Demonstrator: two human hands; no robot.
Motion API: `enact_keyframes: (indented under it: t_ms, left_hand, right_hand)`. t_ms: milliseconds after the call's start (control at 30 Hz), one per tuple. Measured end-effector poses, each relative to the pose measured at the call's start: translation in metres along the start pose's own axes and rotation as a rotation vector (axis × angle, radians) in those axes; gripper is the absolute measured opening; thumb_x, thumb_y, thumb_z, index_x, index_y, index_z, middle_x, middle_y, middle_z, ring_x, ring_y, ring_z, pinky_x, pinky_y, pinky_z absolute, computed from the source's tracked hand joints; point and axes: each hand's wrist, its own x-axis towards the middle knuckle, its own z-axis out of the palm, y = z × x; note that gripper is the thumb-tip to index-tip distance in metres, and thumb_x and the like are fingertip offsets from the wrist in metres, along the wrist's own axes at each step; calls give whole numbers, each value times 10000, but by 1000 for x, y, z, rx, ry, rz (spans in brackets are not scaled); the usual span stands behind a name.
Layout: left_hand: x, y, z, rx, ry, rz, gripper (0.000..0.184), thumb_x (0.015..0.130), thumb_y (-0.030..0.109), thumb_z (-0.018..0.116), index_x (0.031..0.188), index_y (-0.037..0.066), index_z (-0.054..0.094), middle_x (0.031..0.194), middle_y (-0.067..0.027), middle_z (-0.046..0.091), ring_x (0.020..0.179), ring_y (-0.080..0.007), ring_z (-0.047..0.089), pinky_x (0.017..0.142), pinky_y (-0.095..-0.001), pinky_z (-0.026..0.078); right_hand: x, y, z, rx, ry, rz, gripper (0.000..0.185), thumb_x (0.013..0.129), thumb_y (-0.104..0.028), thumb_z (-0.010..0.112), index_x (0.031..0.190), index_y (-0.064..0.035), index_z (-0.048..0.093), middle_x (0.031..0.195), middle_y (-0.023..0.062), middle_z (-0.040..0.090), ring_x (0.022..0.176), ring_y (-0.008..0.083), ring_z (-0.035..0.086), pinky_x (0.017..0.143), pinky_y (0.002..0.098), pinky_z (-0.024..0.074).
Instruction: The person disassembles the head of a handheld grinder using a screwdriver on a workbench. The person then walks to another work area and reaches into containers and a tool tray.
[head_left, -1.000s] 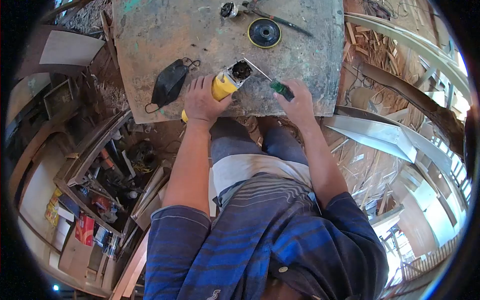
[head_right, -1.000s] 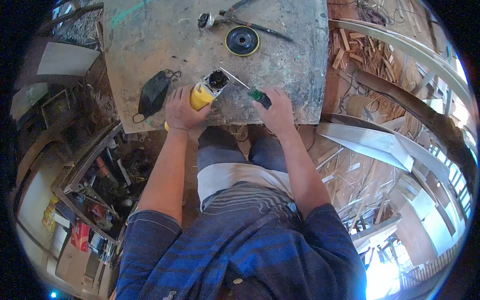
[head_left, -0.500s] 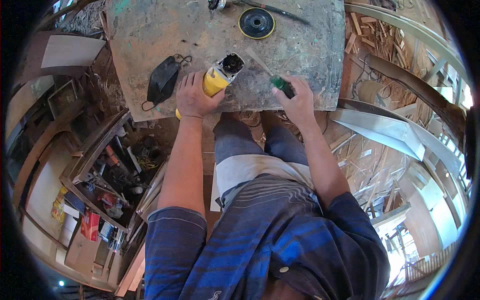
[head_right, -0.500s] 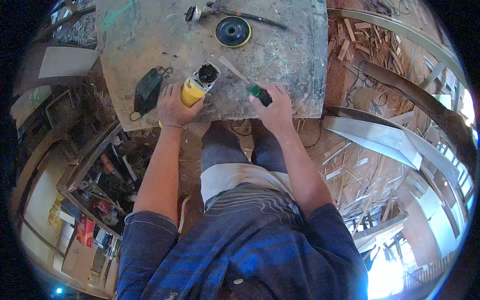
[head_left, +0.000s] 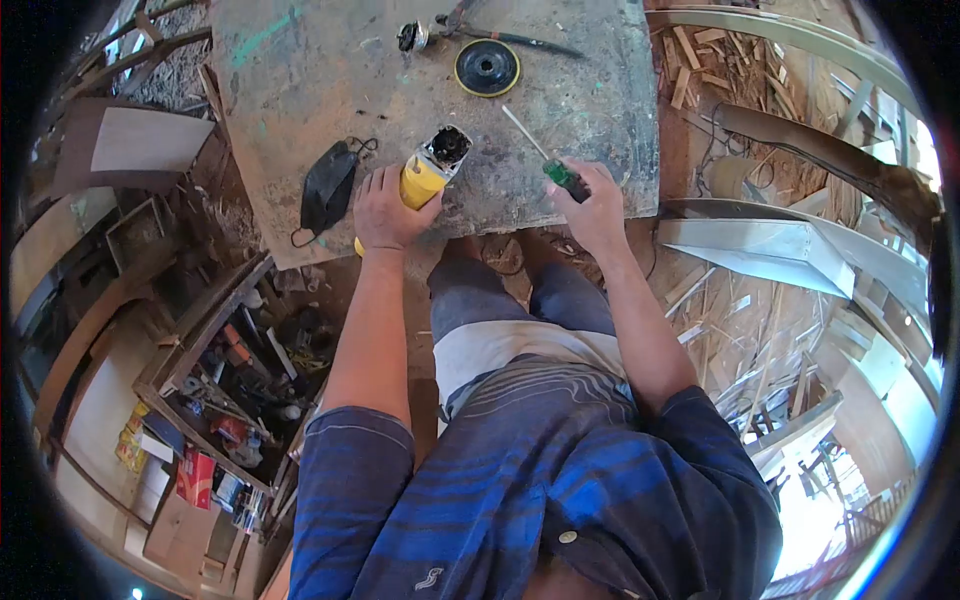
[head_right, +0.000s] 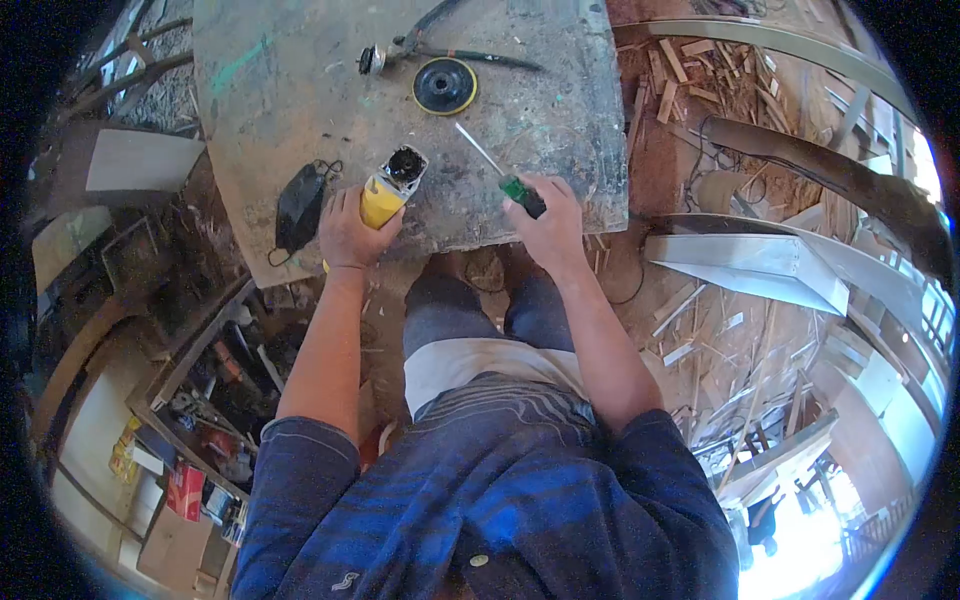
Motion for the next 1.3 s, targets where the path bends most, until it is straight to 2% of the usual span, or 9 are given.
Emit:
enact_keyframes:
  t_ms: [267, 300, 433, 567, 667, 700, 833, 1067, 1300]
  left_hand:
    - [-4, -1, -1, -49, -67, -43, 679, 737, 509, 931, 1205, 95, 667, 1139, -156, 727, 1080, -409, 710, 904, -531, 603]
    - [-4, 2, -7, -99, -60, -59, 751, 733, 488, 945, 1282, 75, 640, 1207, -192, 709, 1134, -443, 692, 944, -543, 595]
    - [-22, 7, -11, -39, -105, -169, 759, 738, 410, 962, 1296, 23, 623, 1239, -229, 682, 1149, -470, 663, 992, -563, 564]
    - [-35, -18, 6, -170, -7, -21, 706, 748, 335, 949, 1304, 28, 640, 1230, -229, 682, 1138, -452, 661, 958, -542, 565]
    - [-35, -3, -46, -274, 160, 143, 722, 772, 359, 935, 1350, 27, 657, 1126, -188, 704, 1066, -428, 695, 920, -535, 583]
    - [-37, 4, -60, -354, 246, 194, 826, 715, 260, 975, 1434, 33, 638, 1153, -177, 712, 1059, -406, 701, 928, -507, 590]
    - [-50, 30, -155, -465, 402, 226, 987, 611, 161, 1045, 1486, 25, 610, 1178, -160, 719, 1023, -350, 702, 905, -464, 585]
    - [-46, 45, -268, -448, 784, 464, 1026, 659, 204, 1058, 1519, -37, 554, 1183, -163, 733, 1007, -293, 702, 880, -416, 583]
    - [-67, 49, -292, -334, 883, 248, 985, 653, 175, 1007, 1517, -19, 577, 1327, -191, 714, 1107, -351, 731, 968, -467, 607]
  right_hand:
    - [-44, -13, -37, -158, 59, -127, 421, 859, -153, 881, 1250, -29, 787, 1175, 193, 757, 1151, 377, 720, 1042, 455, 560]
    - [-51, -14, -41, -164, 71, -142, 423, 859, -156, 873, 1252, -29, 780, 1191, 196, 748, 1164, 385, 710, 1048, 460, 556]
    - [-76, -21, -52, -182, 138, -195, 443, 855, -151, 857, 1271, -30, 766, 1228, 201, 734, 1203, 405, 687, 1075, 472, 543]
    - [-97, -46, -62, -196, 138, -170, 460, 848, -139, 856, 1288, -31, 774, 1243, 200, 738, 1235, 411, 677, 1099, 477, 533]
    - [-112, -75, -72, -193, 217, -237, 451, 850, -143, 858, 1279, -23, 783, 1248, 201, 745, 1211, 405, 697, 1085, 471, 543]
    - [-116, -84, -76, -157, 240, -210, 447, 852, -143, 860, 1275, -19, 783, 1237, 197, 747, 1192, 394, 707, 1076, 459, 548]
    - [-128, -125, -93, -39, 308, -156, 435, 857, -138, 870, 1260, -3, 779, 1188, 180, 751, 1118, 345, 737, 1031, 404, 563]
    - [-129, -174, -108, 179, 373, -278, 383, 859, -25, 845, 1232, 14, 762, 1139, 105, 722, 1070, 222, 709, 977, 344, 551]
    - [-152, -233, -149, 128, 418, -530, 392, 838, -4, 830, 1223, 23, 764, 1118, 103, 705, 1040, 227, 680, 959, 348, 540]
